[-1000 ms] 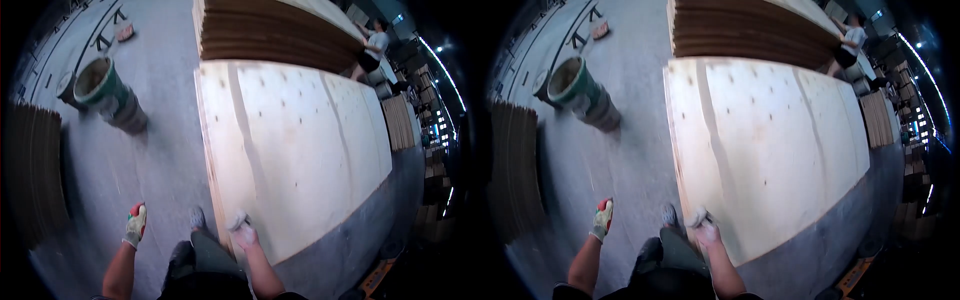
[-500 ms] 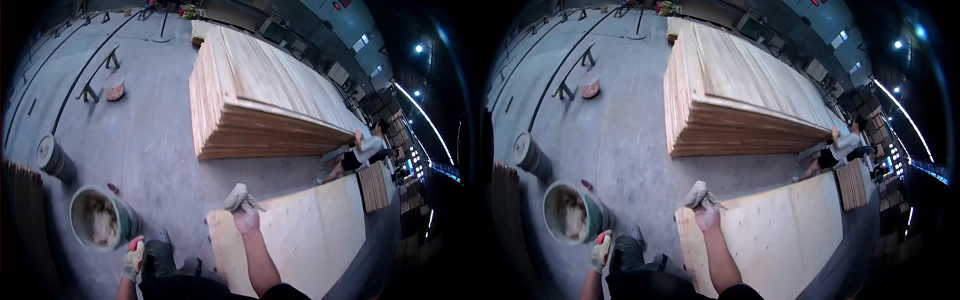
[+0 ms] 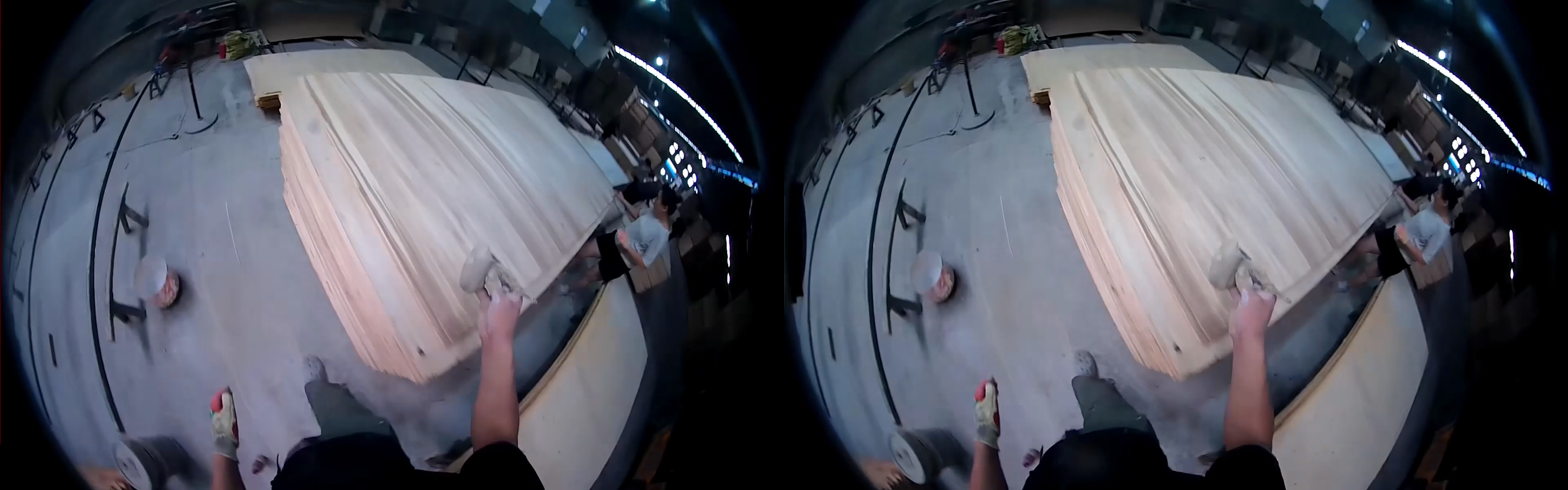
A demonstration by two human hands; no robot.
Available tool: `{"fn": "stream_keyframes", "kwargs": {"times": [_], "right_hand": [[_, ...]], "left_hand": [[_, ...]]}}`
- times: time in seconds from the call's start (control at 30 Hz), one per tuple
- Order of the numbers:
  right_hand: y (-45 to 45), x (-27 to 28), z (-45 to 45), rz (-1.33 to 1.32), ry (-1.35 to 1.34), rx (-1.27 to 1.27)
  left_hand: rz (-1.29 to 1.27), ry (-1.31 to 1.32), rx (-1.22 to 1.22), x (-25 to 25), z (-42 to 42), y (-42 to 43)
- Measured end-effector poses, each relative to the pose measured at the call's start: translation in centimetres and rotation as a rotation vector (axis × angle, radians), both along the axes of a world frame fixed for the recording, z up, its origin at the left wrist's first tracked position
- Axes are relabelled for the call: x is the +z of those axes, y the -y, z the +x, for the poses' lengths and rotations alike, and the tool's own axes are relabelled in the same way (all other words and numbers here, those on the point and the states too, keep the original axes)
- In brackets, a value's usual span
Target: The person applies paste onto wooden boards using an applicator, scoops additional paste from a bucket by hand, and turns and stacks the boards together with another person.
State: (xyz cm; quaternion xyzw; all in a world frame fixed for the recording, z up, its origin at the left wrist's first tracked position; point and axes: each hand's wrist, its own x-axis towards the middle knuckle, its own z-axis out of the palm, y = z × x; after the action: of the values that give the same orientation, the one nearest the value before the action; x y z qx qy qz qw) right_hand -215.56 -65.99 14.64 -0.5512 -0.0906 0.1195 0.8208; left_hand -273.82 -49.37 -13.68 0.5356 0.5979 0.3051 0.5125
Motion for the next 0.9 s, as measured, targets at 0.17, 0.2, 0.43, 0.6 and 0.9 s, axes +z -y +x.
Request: {"fn": "stream_keyframes", "kwargs": {"times": [0.17, 0.2, 0.43, 0.6, 0.9], "right_hand": [[-22.3, -0.1, 4.8, 0.247, -0.177, 0.053], [-26.9, 0.3, 5.9, 0.339, -0.273, 0.103], [-53.3, -3.4, 14.2, 0.44, -0.359, 0.147], [-67.9, -4.8, 19.6, 0.513, -0.308, -0.03], [-75.2, -7.5, 24.0, 0.701, -0.256, -0.433]], "left_hand": [[-0.526, 0.196, 0.397, 1.2, -5.3, -9.8], [-0.567, 0.201, 0.486, 1.1, -5.8, -12.4], [-0.659, 0.374, 0.126, -10.8, -11.8, -46.7], [-0.092, 0.617, -0.056, 0.5, 21.9, -84.9], [-0.378, 0.321, -1.215, 16.7, 84.3, -105.1]]}}
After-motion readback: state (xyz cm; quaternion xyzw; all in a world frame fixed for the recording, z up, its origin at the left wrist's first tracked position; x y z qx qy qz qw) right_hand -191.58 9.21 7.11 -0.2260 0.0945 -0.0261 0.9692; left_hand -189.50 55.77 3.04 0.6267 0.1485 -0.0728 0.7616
